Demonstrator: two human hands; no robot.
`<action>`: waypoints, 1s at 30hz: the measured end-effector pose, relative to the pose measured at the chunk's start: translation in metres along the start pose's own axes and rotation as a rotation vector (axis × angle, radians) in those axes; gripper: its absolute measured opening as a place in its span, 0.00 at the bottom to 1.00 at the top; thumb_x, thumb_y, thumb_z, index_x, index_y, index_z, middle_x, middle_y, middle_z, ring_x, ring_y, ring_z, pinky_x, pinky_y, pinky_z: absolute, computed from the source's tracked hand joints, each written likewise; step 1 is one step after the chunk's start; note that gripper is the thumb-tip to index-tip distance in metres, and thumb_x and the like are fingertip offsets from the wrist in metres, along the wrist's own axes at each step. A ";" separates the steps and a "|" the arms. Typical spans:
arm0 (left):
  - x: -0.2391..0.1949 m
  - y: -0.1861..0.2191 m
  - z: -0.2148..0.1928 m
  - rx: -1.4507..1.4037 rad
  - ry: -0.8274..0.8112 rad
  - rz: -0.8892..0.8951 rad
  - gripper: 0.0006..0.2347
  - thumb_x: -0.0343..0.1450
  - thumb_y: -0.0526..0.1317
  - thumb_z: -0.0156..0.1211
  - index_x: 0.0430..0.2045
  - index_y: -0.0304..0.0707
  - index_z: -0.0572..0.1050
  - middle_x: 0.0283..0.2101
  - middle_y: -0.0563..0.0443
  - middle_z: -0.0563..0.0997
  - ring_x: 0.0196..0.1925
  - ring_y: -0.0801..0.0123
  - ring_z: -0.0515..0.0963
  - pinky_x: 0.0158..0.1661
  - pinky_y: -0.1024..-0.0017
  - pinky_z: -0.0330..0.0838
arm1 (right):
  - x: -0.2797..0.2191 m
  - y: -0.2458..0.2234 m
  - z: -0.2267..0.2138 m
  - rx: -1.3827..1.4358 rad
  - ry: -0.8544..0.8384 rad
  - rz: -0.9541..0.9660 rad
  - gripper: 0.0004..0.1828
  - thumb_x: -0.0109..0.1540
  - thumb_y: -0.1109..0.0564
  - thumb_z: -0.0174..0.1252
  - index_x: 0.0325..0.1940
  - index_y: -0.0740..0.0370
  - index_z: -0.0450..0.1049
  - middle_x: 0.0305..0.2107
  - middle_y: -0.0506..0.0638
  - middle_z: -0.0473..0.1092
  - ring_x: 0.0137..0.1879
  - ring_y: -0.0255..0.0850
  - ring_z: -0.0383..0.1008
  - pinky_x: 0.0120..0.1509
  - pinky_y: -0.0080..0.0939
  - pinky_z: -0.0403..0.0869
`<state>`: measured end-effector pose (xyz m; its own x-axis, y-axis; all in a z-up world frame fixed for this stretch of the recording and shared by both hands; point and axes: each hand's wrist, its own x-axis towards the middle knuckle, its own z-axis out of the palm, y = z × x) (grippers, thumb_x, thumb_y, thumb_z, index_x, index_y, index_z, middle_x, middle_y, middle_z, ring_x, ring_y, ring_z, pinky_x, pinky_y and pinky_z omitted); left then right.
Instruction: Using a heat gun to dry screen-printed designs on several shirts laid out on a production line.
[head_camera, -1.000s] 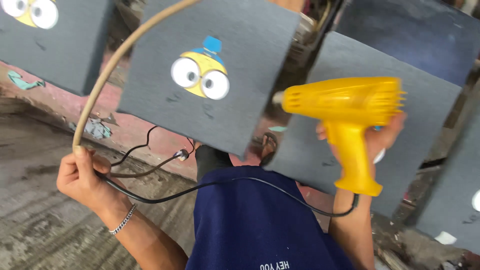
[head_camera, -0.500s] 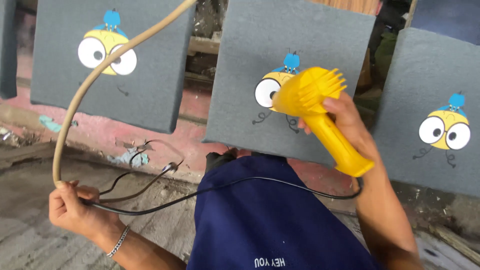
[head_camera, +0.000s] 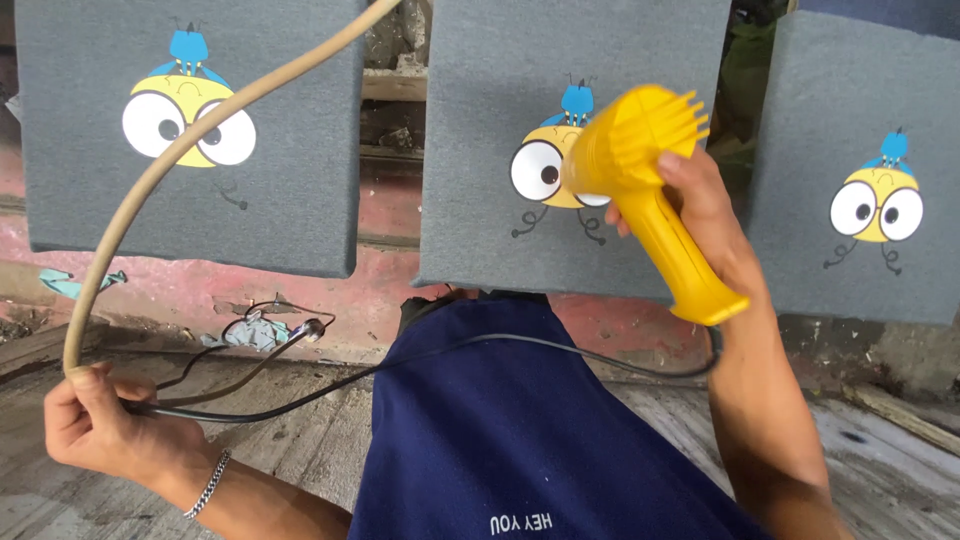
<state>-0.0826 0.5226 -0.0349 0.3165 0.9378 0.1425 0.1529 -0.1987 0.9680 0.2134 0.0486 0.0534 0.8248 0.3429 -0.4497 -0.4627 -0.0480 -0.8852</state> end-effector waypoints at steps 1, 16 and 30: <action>0.001 -0.003 0.000 -0.002 0.003 -0.001 0.08 0.82 0.38 0.61 0.33 0.35 0.75 0.19 0.51 0.64 0.22 0.73 0.63 0.40 0.72 0.66 | 0.004 0.003 0.003 -0.003 -0.001 -0.001 0.35 0.59 0.35 0.56 0.55 0.68 0.70 0.28 0.59 0.74 0.32 0.44 0.78 0.34 0.38 0.77; 0.012 -0.015 0.014 -0.168 -0.076 0.023 0.16 0.84 0.42 0.63 0.29 0.37 0.65 0.18 0.51 0.61 0.21 0.73 0.61 0.34 0.72 0.61 | 0.007 -0.004 0.020 0.071 0.059 -0.022 0.37 0.57 0.35 0.59 0.59 0.64 0.66 0.36 0.57 0.73 0.33 0.44 0.78 0.33 0.38 0.78; 0.009 -0.023 0.003 -0.045 -0.047 -0.001 0.09 0.81 0.39 0.61 0.34 0.35 0.73 0.21 0.51 0.67 0.23 0.73 0.67 0.47 0.70 0.74 | 0.000 -0.003 0.018 -0.183 -0.126 0.110 0.27 0.61 0.42 0.51 0.46 0.70 0.75 0.27 0.63 0.77 0.27 0.45 0.77 0.35 0.40 0.73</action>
<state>-0.0799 0.5350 -0.0569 0.3602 0.9235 0.1323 0.1118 -0.1835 0.9766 0.2086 0.0660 0.0583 0.7203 0.4400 -0.5362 -0.4711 -0.2570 -0.8438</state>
